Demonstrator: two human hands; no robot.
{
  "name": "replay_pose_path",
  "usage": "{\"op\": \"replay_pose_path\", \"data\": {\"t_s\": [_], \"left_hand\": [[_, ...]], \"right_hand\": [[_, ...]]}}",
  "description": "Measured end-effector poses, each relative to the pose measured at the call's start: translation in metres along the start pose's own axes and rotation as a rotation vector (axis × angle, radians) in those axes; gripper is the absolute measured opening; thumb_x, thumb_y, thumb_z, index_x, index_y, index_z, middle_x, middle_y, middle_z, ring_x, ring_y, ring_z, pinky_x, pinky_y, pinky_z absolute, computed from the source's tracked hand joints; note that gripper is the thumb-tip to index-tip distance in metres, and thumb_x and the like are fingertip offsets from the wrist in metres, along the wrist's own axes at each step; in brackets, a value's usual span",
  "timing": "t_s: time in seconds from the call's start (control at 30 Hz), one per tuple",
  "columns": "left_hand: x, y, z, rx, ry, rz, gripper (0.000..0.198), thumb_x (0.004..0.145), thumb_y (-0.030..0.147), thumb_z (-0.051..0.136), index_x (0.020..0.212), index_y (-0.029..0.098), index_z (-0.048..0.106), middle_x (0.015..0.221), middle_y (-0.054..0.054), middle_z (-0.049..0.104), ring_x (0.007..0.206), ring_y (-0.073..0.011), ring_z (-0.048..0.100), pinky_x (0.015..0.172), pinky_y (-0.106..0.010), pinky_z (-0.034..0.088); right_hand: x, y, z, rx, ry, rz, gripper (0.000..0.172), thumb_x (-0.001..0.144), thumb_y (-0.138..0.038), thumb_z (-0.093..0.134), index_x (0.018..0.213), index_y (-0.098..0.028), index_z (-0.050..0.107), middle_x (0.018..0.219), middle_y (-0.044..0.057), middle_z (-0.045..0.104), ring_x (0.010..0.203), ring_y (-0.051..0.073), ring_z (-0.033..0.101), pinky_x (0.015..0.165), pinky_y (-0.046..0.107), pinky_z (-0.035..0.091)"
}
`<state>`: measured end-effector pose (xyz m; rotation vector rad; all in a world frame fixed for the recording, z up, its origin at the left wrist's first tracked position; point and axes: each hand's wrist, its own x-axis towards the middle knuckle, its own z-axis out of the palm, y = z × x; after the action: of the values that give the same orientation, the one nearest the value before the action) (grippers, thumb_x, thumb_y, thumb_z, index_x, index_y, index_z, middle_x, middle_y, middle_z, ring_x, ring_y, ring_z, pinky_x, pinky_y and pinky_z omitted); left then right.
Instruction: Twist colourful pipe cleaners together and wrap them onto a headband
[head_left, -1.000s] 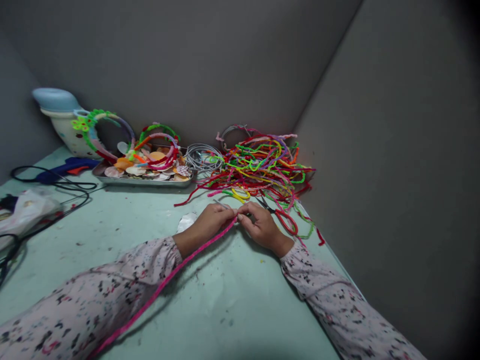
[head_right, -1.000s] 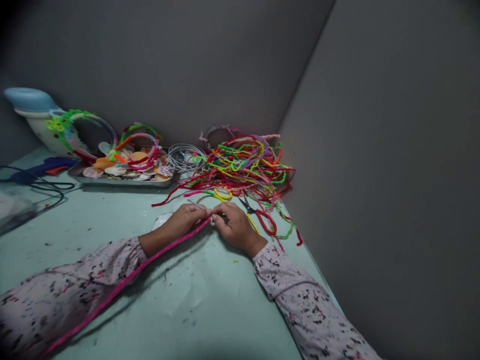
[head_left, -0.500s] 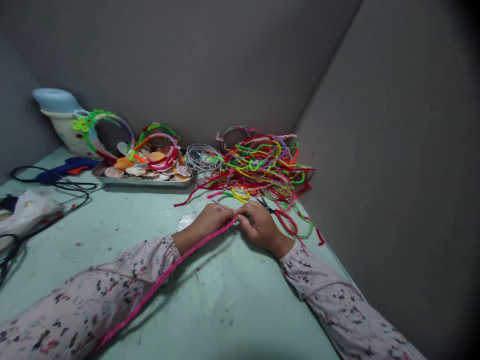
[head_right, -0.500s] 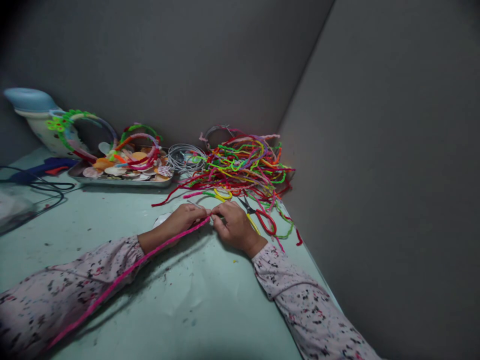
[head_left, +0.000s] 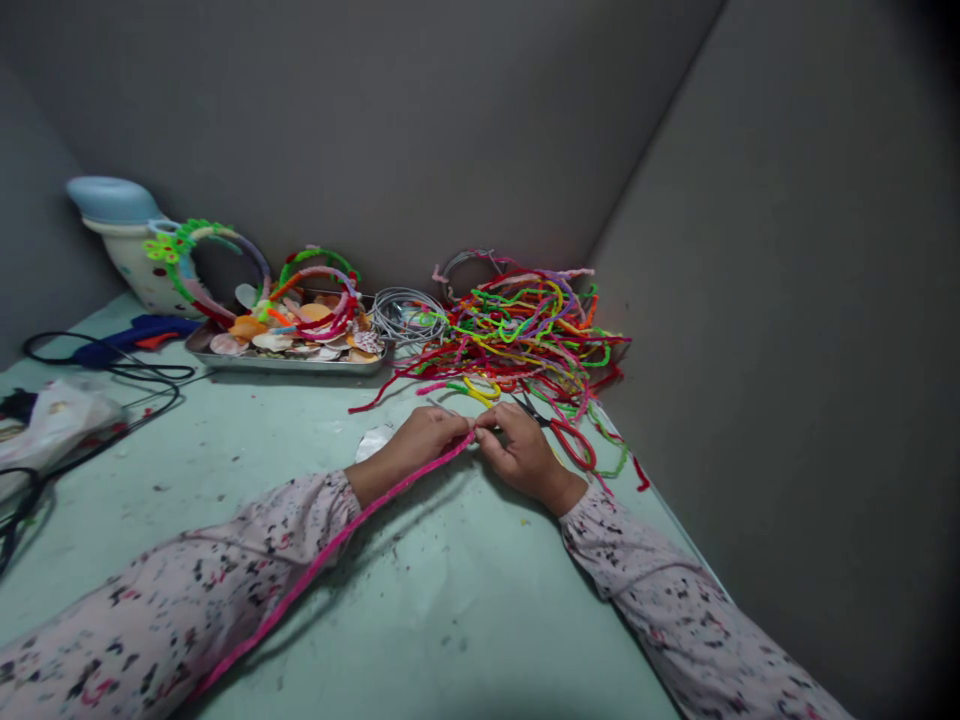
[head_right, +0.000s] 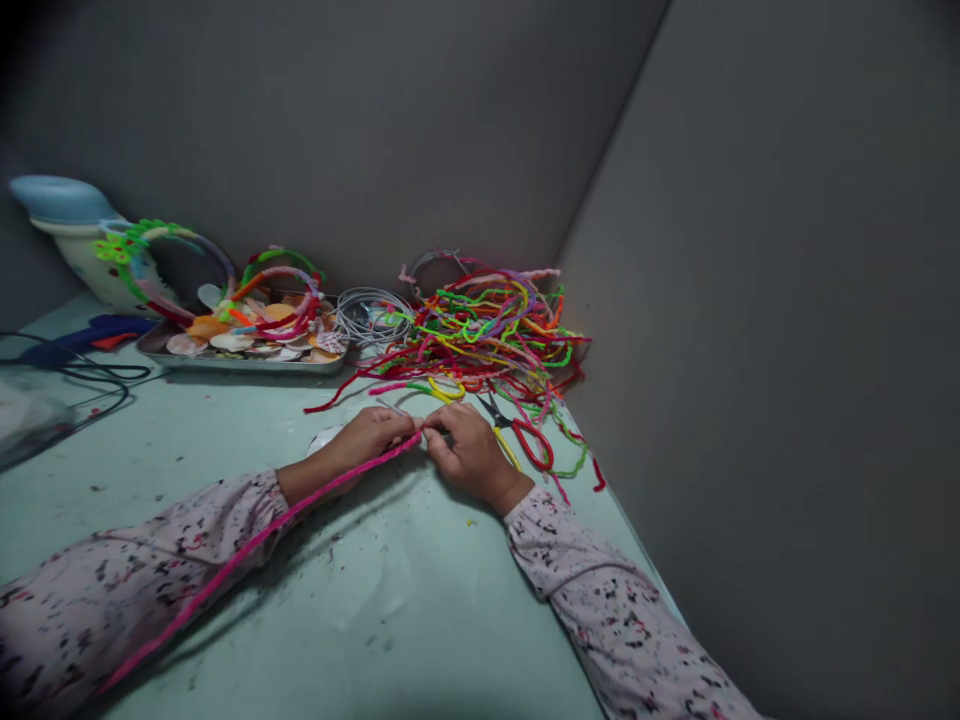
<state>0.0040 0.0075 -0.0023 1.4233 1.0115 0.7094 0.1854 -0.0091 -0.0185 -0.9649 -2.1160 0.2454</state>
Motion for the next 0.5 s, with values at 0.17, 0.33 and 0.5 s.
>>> {"op": "replay_pose_path", "data": {"t_s": [0.17, 0.33, 0.5], "left_hand": [[-0.002, 0.004, 0.002, -0.008, -0.018, 0.063, 0.038, 0.077, 0.052, 0.054, 0.059, 0.018, 0.05, 0.053, 0.004, 0.04, 0.049, -0.0104, 0.033, 0.047, -0.024, 0.025], [-0.007, 0.007, 0.0, 0.264, 0.098, 0.271, 0.035, 0.083, 0.045, 0.049, 0.064, 0.016, 0.052, 0.058, 0.003, 0.045, 0.057, -0.0111, 0.04, 0.054, -0.023, 0.03], [-0.012, 0.006, 0.001, 0.572, 0.261, 0.515, 0.023, 0.086, 0.031, 0.05, 0.075, 0.016, 0.063, 0.073, -0.002, 0.059, 0.068, -0.0135, 0.05, 0.064, -0.024, 0.037]], "right_hand": [[0.001, 0.0, -0.002, 0.106, 0.057, 0.13, 0.01, 0.089, -0.025, 0.05, 0.091, -0.022, 0.059, 0.086, 0.003, 0.062, 0.083, 0.018, 0.057, 0.077, 0.033, 0.046], [0.002, 0.0, -0.004, 0.108, 0.113, 0.172, 0.01, 0.089, -0.027, 0.052, 0.092, -0.022, 0.059, 0.087, 0.003, 0.062, 0.085, 0.018, 0.058, 0.078, 0.033, 0.046], [0.002, -0.001, -0.005, 0.106, 0.133, 0.187, 0.01, 0.09, -0.028, 0.051, 0.091, -0.022, 0.059, 0.086, 0.003, 0.063, 0.084, 0.018, 0.058, 0.077, 0.032, 0.045]]}}
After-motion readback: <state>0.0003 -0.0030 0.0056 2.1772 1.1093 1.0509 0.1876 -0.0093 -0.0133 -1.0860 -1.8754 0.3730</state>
